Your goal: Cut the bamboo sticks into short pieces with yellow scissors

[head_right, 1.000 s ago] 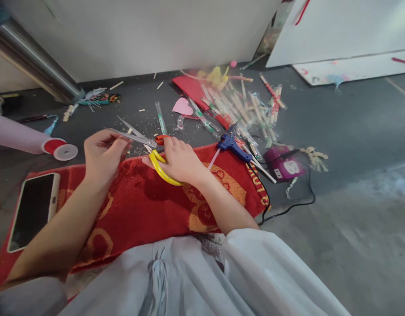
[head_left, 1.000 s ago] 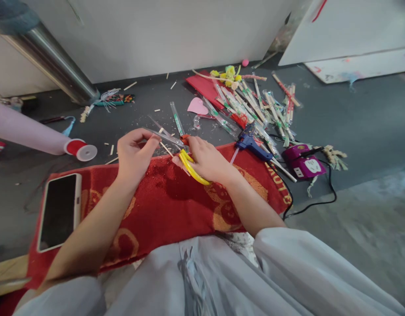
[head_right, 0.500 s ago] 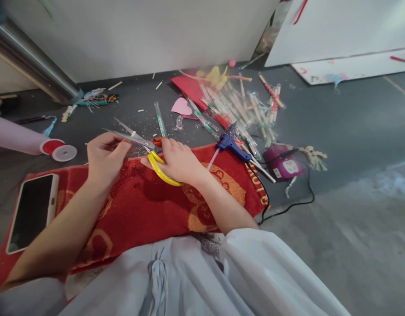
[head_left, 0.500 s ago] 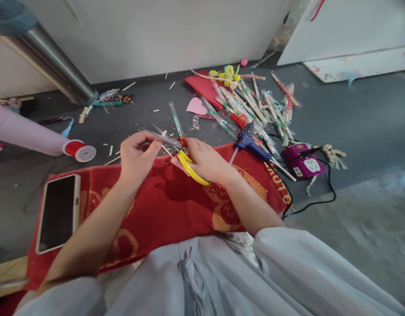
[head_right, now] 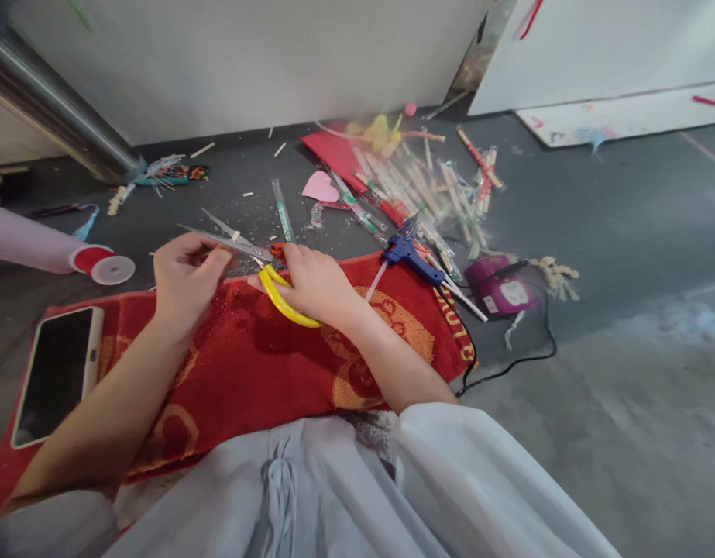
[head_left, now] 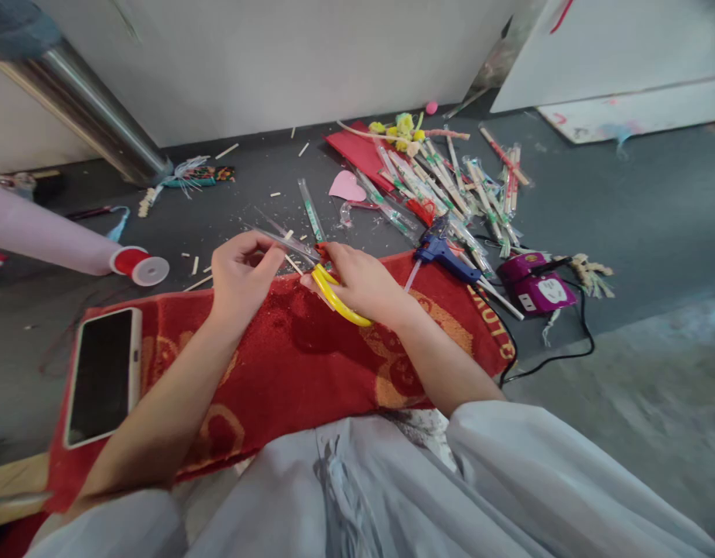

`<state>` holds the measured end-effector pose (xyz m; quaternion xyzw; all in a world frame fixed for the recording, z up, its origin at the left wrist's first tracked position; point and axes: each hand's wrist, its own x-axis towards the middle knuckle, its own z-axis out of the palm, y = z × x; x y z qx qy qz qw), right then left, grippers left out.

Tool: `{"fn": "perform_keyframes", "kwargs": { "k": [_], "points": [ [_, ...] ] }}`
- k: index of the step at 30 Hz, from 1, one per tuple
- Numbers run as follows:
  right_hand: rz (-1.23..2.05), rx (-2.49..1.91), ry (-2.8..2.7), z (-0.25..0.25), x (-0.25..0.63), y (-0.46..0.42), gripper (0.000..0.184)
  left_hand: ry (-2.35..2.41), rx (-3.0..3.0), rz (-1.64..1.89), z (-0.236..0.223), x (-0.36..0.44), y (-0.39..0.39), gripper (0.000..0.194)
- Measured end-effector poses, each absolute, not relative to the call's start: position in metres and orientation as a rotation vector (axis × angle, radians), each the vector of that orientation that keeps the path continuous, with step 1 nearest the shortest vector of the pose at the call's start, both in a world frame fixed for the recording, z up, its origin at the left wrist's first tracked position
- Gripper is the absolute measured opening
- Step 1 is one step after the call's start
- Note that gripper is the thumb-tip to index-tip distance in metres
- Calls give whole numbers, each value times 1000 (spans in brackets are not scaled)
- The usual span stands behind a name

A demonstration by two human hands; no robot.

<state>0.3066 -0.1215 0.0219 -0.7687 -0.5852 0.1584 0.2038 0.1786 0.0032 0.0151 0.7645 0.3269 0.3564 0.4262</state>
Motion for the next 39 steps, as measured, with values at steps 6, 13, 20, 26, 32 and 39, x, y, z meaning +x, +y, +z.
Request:
{"fn": "perform_keyframes", "kwargs": {
  "k": [6,13,20,26,32,39],
  "points": [
    [478,-2217,-1582,20,303,-118,62,790,1933,900,13,180,7,9],
    [488,-2336,-1499,23,309,-116,66,785,2209,895,8,177,10,12],
    [462,-2476,-1433,25,322,-118,70,748,2611,998,1,174,19,20],
    [511,-2546,-1449,34,324,-125,71,919,2677,576,-7,173,28,24],
    [531,-2556,-1450,36,324,-126,70,969,2589,430,-4,175,26,24],
    [484,-2536,-1456,34,322,-125,69,791,2366,596,-2,177,15,24]
  ]
}}
